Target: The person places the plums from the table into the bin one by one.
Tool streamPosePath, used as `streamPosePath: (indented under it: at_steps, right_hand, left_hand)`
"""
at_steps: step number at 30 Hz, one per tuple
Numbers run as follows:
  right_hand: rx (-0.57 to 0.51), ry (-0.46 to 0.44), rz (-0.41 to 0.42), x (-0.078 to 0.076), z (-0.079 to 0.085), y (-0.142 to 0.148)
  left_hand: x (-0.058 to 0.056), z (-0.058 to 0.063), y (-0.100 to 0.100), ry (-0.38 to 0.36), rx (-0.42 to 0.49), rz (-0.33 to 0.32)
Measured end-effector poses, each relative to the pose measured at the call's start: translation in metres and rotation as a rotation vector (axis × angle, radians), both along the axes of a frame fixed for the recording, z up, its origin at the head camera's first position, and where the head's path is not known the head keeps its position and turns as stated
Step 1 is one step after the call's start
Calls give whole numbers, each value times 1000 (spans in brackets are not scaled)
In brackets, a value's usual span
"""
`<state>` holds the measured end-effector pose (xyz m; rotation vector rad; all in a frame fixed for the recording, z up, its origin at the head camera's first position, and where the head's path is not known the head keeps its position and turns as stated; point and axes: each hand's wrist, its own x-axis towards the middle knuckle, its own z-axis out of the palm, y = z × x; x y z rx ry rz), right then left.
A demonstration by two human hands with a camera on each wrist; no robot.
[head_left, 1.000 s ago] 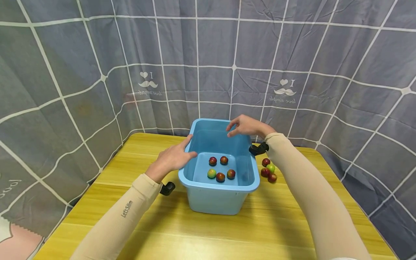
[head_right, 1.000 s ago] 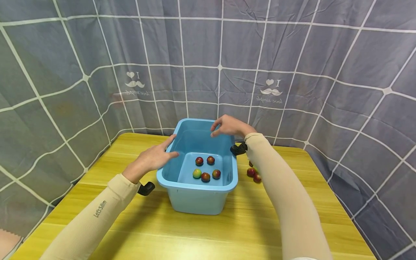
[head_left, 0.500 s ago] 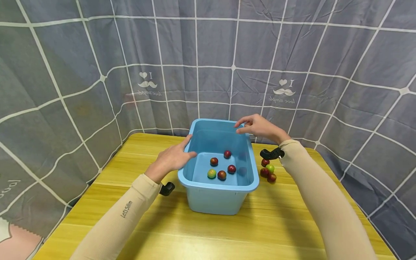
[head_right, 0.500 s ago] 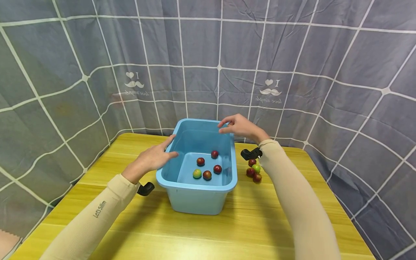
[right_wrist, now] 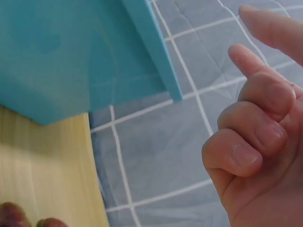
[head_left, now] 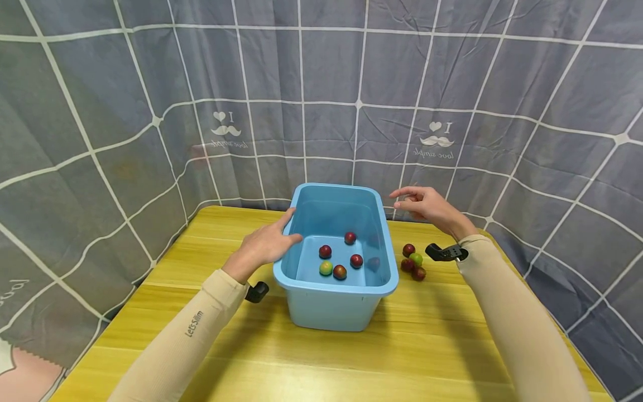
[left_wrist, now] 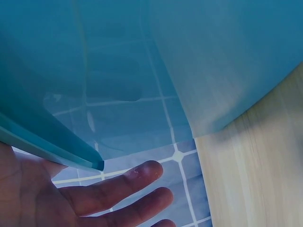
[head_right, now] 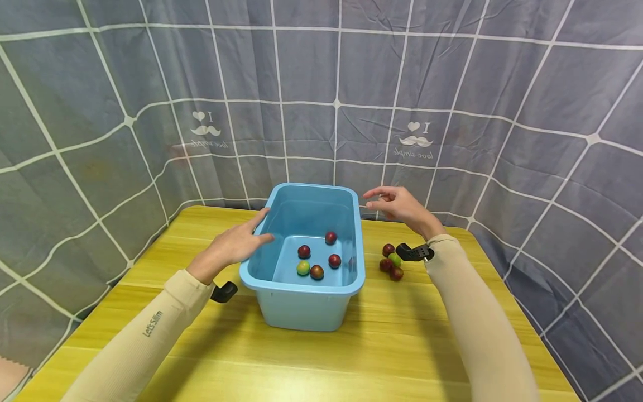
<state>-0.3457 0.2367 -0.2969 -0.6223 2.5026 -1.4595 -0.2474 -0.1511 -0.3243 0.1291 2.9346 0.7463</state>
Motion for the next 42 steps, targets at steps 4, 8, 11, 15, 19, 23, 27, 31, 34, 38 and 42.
streamPosePath:
  at_steps: [4,8,11,15,19,23,27,31,34,38,42]
  right_hand:
    - [-83,-42,31,2,-10,15]
    - [-167,-76,40,4,-22,28]
    - [-209,-89,46,6,-30,36]
    - [-240,-102,56,8,-42,47]
    - [-277,-126,62,8,-55,58]
    - [-309,-158,38,11,-72,68]
    - [-316,-174,18,12,-86,76]
    - [-339,-191,24,12,-99,83]
    - [-336,-198,13,13,-109,88]
    - [-310,-207,-19,17,-120,93]
    - [-302,-220,-35,20,-132,98]
  left_hand:
    - [0,0,-1,2,-4,2]
    - [0,0,0,3,-8,3]
    - [0,0,0,2,-8,4]
    - [0,0,1,1,-2,4]
    - [0,0,0,3,6,7]
    - [0,0,1,5,13,5]
    - [0,0,1,1,15,4]
    - [-1,-1,0,0,10,5]
    - [-1,-1,0,0,11,3]
    - [-1,-1,1,-1,11,3]
    - [-2,-1,1,-4,15,4]
